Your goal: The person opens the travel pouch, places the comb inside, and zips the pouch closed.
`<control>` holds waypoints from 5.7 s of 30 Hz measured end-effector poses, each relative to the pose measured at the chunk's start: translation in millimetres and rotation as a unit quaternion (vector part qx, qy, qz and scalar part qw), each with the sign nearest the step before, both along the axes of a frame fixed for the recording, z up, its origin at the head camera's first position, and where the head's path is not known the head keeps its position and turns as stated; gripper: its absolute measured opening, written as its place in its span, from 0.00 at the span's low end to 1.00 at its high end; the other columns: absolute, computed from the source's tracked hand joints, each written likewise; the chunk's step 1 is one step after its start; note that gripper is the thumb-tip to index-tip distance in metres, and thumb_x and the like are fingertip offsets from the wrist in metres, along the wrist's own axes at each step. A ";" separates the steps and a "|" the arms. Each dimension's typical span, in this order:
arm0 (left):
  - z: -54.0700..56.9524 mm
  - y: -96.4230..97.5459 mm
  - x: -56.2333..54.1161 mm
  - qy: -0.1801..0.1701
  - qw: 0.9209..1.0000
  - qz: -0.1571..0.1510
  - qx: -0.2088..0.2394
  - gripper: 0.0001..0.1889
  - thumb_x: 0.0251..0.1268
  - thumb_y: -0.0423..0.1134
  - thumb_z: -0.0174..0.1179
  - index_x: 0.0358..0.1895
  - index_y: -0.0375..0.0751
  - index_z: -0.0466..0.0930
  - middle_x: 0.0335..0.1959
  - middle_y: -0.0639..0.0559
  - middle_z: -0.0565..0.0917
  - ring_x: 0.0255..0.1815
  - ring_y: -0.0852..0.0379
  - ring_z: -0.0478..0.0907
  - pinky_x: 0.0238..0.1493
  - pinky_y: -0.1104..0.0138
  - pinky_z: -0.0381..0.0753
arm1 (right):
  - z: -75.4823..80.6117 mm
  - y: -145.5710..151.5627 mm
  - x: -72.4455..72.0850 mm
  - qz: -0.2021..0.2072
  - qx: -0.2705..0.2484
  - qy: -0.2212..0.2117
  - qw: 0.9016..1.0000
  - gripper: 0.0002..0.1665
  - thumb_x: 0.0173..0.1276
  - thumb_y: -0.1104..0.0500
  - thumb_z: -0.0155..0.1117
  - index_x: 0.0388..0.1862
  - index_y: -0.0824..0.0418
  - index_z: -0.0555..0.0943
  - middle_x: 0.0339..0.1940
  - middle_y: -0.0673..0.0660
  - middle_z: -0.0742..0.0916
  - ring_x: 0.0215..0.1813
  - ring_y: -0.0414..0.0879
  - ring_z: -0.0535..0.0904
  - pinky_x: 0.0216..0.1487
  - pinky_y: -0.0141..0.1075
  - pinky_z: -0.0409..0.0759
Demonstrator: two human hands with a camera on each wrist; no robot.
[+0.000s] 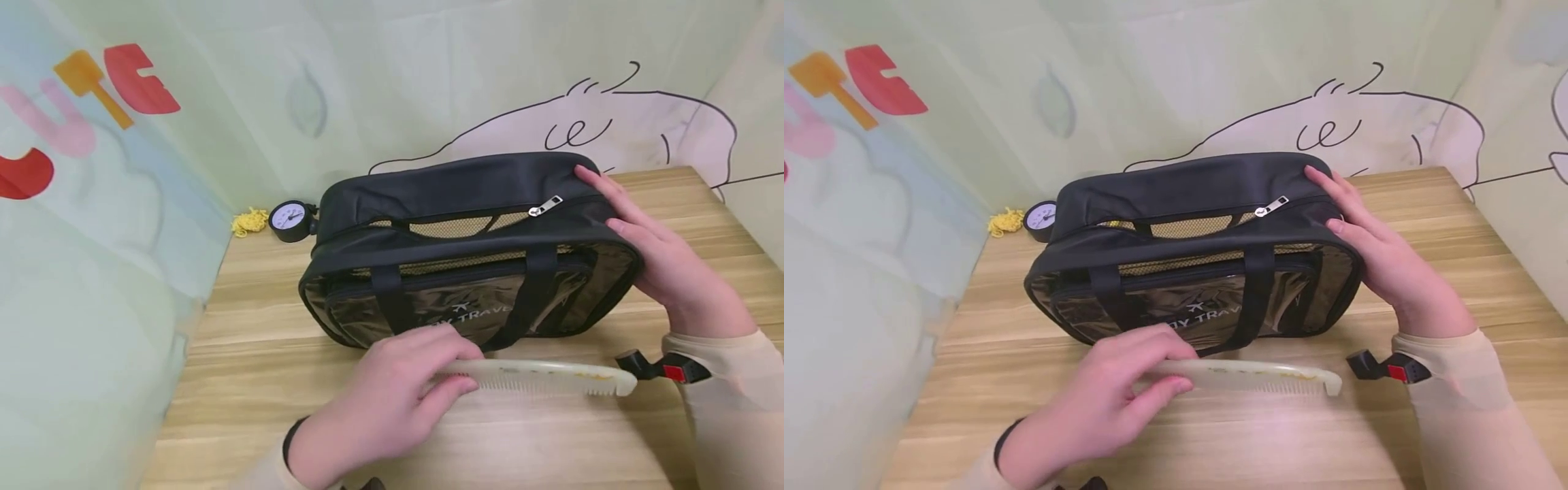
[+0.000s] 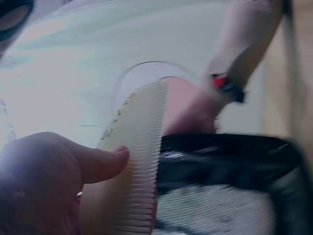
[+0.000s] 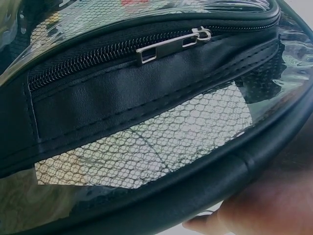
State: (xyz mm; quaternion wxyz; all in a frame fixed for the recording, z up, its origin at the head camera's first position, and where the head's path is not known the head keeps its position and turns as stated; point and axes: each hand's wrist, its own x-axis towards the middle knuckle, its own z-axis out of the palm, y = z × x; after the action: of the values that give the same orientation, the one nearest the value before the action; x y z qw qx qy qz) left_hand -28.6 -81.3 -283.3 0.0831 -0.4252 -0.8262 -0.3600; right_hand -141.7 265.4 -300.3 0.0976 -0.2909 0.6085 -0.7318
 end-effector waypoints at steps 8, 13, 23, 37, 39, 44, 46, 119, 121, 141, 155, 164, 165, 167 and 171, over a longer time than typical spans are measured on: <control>53.8 -19.3 -10.4 0.107 0.981 0.033 0.155 0.06 0.70 0.27 0.62 0.46 0.35 0.82 0.37 0.51 0.84 0.37 0.60 0.78 0.43 0.71 0.78 | -0.6 5.1 -2.5 0.015 0.004 0.012 1.000 0.37 0.82 0.69 0.28 0.87 0.52 0.48 0.83 0.54 0.39 0.80 0.45 0.47 0.67 0.27 0.71; 73.0 -34.9 -26.1 0.119 0.976 0.102 0.151 0.07 0.69 0.27 0.62 0.47 0.33 0.84 0.37 0.50 0.85 0.36 0.58 0.77 0.42 0.69 0.75 | 3.9 2.3 0.0 -0.014 0.024 0.000 1.000 0.36 0.82 0.68 0.32 0.86 0.51 0.51 0.85 0.52 0.40 0.81 0.47 0.29 0.68 0.27 0.64; 103.2 -71.5 -84.2 -0.010 0.981 0.184 -0.062 0.08 0.77 0.37 0.60 0.52 0.47 0.84 0.35 0.53 0.84 0.24 0.56 0.70 0.35 0.65 0.70 | 0.3 0.1 -3.6 0.022 0.019 0.022 0.999 0.36 0.83 0.68 0.29 0.87 0.52 0.47 0.85 0.53 0.40 0.82 0.47 0.40 0.66 0.27 0.72; 100.9 -61.5 -126.3 -0.103 0.969 0.077 -0.210 0.07 0.79 0.36 0.56 0.52 0.46 0.80 0.40 0.53 0.85 0.40 0.54 0.76 0.49 0.57 0.74 | 4.6 -0.8 1.3 -0.005 0.033 -0.005 0.999 0.36 0.84 0.66 0.32 0.87 0.49 0.49 0.85 0.49 0.35 0.82 0.43 0.23 0.72 0.25 0.57; 101.7 -59.9 -127.6 -0.104 0.968 0.061 -0.219 0.07 0.79 0.34 0.55 0.52 0.46 0.80 0.40 0.54 0.85 0.40 0.54 0.77 0.50 0.57 0.74 | 4.7 -0.5 0.9 -0.003 0.034 -0.006 0.999 0.36 0.84 0.66 0.32 0.87 0.49 0.49 0.85 0.49 0.35 0.82 0.43 0.22 0.72 0.25 0.57; 103.8 -49.0 -132.1 -0.105 0.966 0.036 -0.233 0.10 0.80 0.33 0.52 0.55 0.47 0.78 0.44 0.54 0.84 0.42 0.54 0.77 0.52 0.58 0.75 | 5.1 1.6 1.2 -0.019 0.041 -0.018 0.999 0.36 0.84 0.66 0.33 0.86 0.48 0.51 0.86 0.48 0.35 0.82 0.42 0.21 0.77 0.29 0.44; 104.2 -43.2 -134.3 -0.115 0.963 0.027 -0.242 0.11 0.80 0.33 0.50 0.57 0.47 0.78 0.48 0.53 0.84 0.45 0.54 0.78 0.55 0.58 0.75 | 4.5 2.7 1.8 -0.023 0.039 -0.020 0.999 0.36 0.84 0.66 0.33 0.86 0.48 0.51 0.86 0.48 0.35 0.82 0.42 0.21 0.77 0.29 0.42; 123.2 50.0 -158.2 -0.365 0.927 0.066 -0.063 0.08 0.70 0.26 0.52 0.47 0.40 0.76 0.24 0.48 0.73 0.23 0.54 0.70 0.29 0.65 0.76 | 5.1 -3.5 -2.0 -0.019 0.065 -0.002 0.998 0.38 0.82 0.68 0.37 0.86 0.47 0.52 0.87 0.49 0.39 0.83 0.44 0.26 0.79 0.33 0.39; 123.3 38.8 -154.7 -0.358 0.929 0.079 -0.054 0.09 0.69 0.26 0.51 0.46 0.41 0.77 0.25 0.48 0.73 0.23 0.54 0.69 0.28 0.65 0.74 | 4.7 -3.5 -1.9 -0.016 0.061 -0.002 0.998 0.38 0.82 0.69 0.37 0.86 0.47 0.52 0.87 0.49 0.39 0.83 0.43 0.26 0.79 0.32 0.37; 90.6 -86.9 -126.6 -0.405 0.868 0.116 0.262 0.07 0.66 0.20 0.52 0.40 0.33 0.76 0.20 0.50 0.75 0.21 0.53 0.68 0.25 0.66 0.71 | 5.0 0.6 -2.3 -0.017 0.045 -0.007 0.999 0.37 0.82 0.69 0.36 0.86 0.49 0.52 0.87 0.50 0.39 0.83 0.44 0.26 0.79 0.31 0.38; 31.9 -147.3 -105.9 -0.447 0.798 0.049 0.401 0.17 0.77 0.20 0.42 0.37 0.39 0.79 0.24 0.51 0.78 0.22 0.57 0.72 0.27 0.70 0.72 | 8.6 -4.8 1.0 -0.001 0.028 -0.002 1.000 0.38 0.82 0.69 0.35 0.87 0.51 0.49 0.86 0.51 0.41 0.83 0.48 0.36 0.70 0.26 0.63; -26.9 -171.2 -96.6 -0.485 0.760 0.003 0.432 0.21 0.78 0.21 0.35 0.41 0.40 0.80 0.30 0.53 0.84 0.30 0.61 0.79 0.32 0.72 0.78 | 8.3 -4.4 0.0 0.002 0.026 0.002 1.000 0.37 0.82 0.69 0.35 0.87 0.51 0.48 0.86 0.52 0.42 0.83 0.48 0.39 0.70 0.27 0.62; -33.5 -172.4 -96.2 -0.495 0.751 -0.002 0.438 0.21 0.78 0.21 0.35 0.42 0.40 0.80 0.31 0.53 0.84 0.31 0.61 0.81 0.33 0.72 0.79 | 7.8 -4.3 0.1 0.003 0.025 0.001 1.000 0.37 0.82 0.69 0.35 0.87 0.51 0.48 0.86 0.52 0.42 0.83 0.48 0.40 0.70 0.27 0.63; -46.9 -174.7 -95.9 -0.509 0.734 -0.014 0.449 0.20 0.80 0.23 0.35 0.43 0.40 0.80 0.34 0.52 0.85 0.33 0.60 0.83 0.35 0.70 0.81 | 6.9 -4.1 0.2 0.004 0.023 0.000 1.000 0.37 0.83 0.68 0.34 0.87 0.51 0.48 0.86 0.52 0.42 0.82 0.47 0.42 0.70 0.27 0.63; -71.6 -177.5 -96.0 -0.530 0.697 -0.056 0.480 0.18 0.82 0.25 0.37 0.45 0.40 0.80 0.39 0.51 0.86 0.39 0.58 0.86 0.42 0.67 0.85 | 6.2 -3.7 -0.1 0.011 0.021 -0.001 1.000 0.37 0.83 0.68 0.34 0.87 0.51 0.47 0.86 0.51 0.42 0.82 0.46 0.46 0.70 0.27 0.65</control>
State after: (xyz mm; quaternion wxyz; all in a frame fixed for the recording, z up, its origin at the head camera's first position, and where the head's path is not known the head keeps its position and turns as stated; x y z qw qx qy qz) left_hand -124.6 -258.8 -354.9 -0.1962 -0.1121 -0.4226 -0.8777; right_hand -141.8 261.7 -294.2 0.1126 -0.2951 0.6200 -0.7182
